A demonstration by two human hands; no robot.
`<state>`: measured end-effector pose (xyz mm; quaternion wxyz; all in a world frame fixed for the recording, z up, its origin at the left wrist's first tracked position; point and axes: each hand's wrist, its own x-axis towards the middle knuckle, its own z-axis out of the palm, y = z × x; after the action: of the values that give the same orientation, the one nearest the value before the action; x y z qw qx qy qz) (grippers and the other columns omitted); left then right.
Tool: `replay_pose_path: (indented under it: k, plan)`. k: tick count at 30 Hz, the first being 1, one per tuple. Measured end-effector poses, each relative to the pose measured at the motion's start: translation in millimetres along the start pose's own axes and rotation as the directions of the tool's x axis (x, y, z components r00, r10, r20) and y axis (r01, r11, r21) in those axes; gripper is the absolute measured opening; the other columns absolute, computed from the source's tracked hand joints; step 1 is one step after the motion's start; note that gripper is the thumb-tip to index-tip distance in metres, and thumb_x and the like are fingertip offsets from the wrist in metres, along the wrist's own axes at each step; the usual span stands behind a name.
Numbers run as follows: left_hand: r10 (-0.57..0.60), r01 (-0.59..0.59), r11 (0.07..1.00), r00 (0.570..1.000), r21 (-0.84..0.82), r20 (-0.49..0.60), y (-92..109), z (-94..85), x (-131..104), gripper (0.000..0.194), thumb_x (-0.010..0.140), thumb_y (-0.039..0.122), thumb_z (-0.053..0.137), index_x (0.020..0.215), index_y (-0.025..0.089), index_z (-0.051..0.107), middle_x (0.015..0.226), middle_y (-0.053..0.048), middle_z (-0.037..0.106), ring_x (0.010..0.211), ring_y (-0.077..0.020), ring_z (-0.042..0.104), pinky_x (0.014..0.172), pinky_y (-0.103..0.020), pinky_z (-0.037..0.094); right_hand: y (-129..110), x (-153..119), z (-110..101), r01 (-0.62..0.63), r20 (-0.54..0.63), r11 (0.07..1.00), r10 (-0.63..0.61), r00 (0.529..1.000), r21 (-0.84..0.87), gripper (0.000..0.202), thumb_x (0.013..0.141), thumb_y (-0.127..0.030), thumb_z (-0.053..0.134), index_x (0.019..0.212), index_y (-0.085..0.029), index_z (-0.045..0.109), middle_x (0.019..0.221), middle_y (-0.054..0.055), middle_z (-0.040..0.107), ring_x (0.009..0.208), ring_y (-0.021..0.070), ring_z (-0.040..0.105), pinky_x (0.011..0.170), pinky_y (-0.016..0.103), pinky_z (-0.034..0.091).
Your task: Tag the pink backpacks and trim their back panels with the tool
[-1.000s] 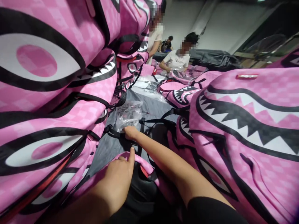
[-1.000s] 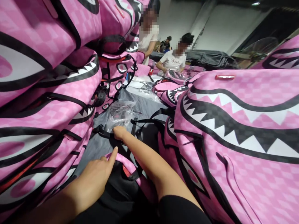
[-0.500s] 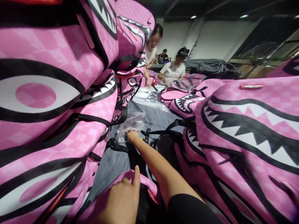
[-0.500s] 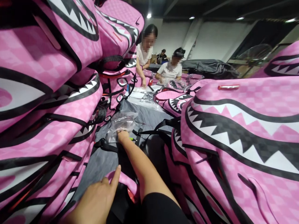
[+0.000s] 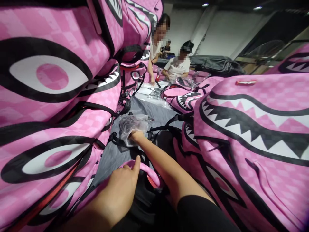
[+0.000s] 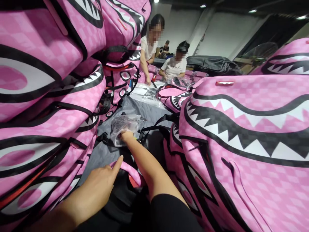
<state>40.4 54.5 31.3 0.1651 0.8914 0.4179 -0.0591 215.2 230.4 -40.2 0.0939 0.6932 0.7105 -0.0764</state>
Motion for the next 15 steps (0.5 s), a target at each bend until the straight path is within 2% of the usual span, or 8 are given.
replay_pose_path:
  k: [2,4,5,7,8,10,12,15]
  plan:
    - [-0.011,0.011,0.998,1.0,-0.061,-0.012,-13,-12.2,5,0.073,0.084,0.04,0.064,0.151,0.03,0.035,0.117,-0.01,0.07,0.107,-0.0279,0.067,0.085,-0.037,0.054,-4,-1,4,0.018,0.004,1.0,-0.018,1.0,-0.002,0.035,0.094,-0.036,0.061,0.123,-0.016,0.058,0.123,0.01,0.06,0.106,0.022,0.062,0.089,0.043,0.055]
    - [-0.118,0.095,0.98,0.985,-0.172,-0.125,-25,-27.2,25,0.058,0.092,0.045,0.051,0.147,0.029,0.042,0.114,-0.008,0.072,0.105,-0.0265,0.068,0.084,-0.036,0.053,-3,-6,11,0.042,0.011,0.999,-0.042,0.999,-0.011,0.035,0.095,-0.036,0.06,0.124,-0.016,0.058,0.125,0.01,0.06,0.107,0.0221,0.062,0.091,0.043,0.054]
    - [-0.237,0.179,0.952,0.945,-0.247,-0.225,-29,-34.1,42,0.052,0.095,0.044,0.044,0.143,0.025,0.046,0.112,-0.009,0.072,0.104,-0.0263,0.068,0.084,-0.036,0.053,-2,-9,15,0.054,0.018,0.998,-0.053,0.998,-0.018,0.035,0.095,-0.036,0.059,0.125,-0.017,0.058,0.125,0.01,0.06,0.108,0.0221,0.062,0.091,0.044,0.054]
    - [-0.438,0.3,0.879,0.813,-0.37,-0.383,-36,-43.7,85,0.046,0.097,0.037,0.041,0.138,0.02,0.051,0.118,-0.012,0.07,0.108,-0.0268,0.066,0.088,-0.037,0.051,3,-15,24,0.076,0.041,0.996,-0.074,0.996,-0.039,0.036,0.095,-0.036,0.059,0.125,-0.017,0.057,0.126,0.01,0.06,0.108,0.0223,0.062,0.092,0.043,0.054]
    - [-0.49,0.335,0.854,0.777,-0.399,-0.395,-39,-46.2,110,0.042,0.097,0.032,0.042,0.134,0.019,0.054,0.123,-0.013,0.067,0.112,-0.0277,0.064,0.09,-0.037,0.051,6,-17,28,0.085,0.054,0.995,-0.082,0.995,-0.052,0.036,0.095,-0.036,0.059,0.125,-0.016,0.058,0.125,0.01,0.06,0.108,0.0224,0.062,0.092,0.043,0.054]
    - [-0.553,0.384,0.817,0.734,-0.431,-0.395,-46,-48.6,161,0.036,0.096,0.025,0.041,0.126,0.017,0.06,0.127,-0.017,0.064,0.116,-0.0306,0.062,0.091,-0.041,0.05,10,-22,33,0.099,0.074,0.992,-0.094,0.993,-0.076,0.036,0.095,-0.036,0.06,0.123,-0.014,0.059,0.124,0.011,0.061,0.107,0.0223,0.062,0.091,0.043,0.054]
    - [-0.56,0.389,0.814,0.725,-0.433,-0.401,-54,-50.4,207,0.033,0.096,0.023,0.042,0.12,0.016,0.064,0.126,-0.018,0.063,0.118,-0.0308,0.06,0.093,-0.042,0.049,12,-26,35,0.112,0.076,0.99,-0.106,0.991,-0.087,0.033,0.095,-0.036,0.059,0.12,-0.015,0.06,0.121,0.01,0.062,0.105,0.0213,0.063,0.089,0.042,0.055]
    - [-0.503,0.347,0.852,0.751,-0.393,-0.428,-69,-52.8,263,0.03,0.097,0.026,0.045,0.118,0.016,0.065,0.129,-0.014,0.062,0.124,-0.0263,0.055,0.1,-0.042,0.047,15,-26,36,0.13,0.032,0.989,-0.128,0.991,-0.075,0.03,0.095,-0.034,0.059,0.118,-0.014,0.061,0.117,0.009,0.064,0.1,0.0197,0.064,0.086,0.04,0.056]
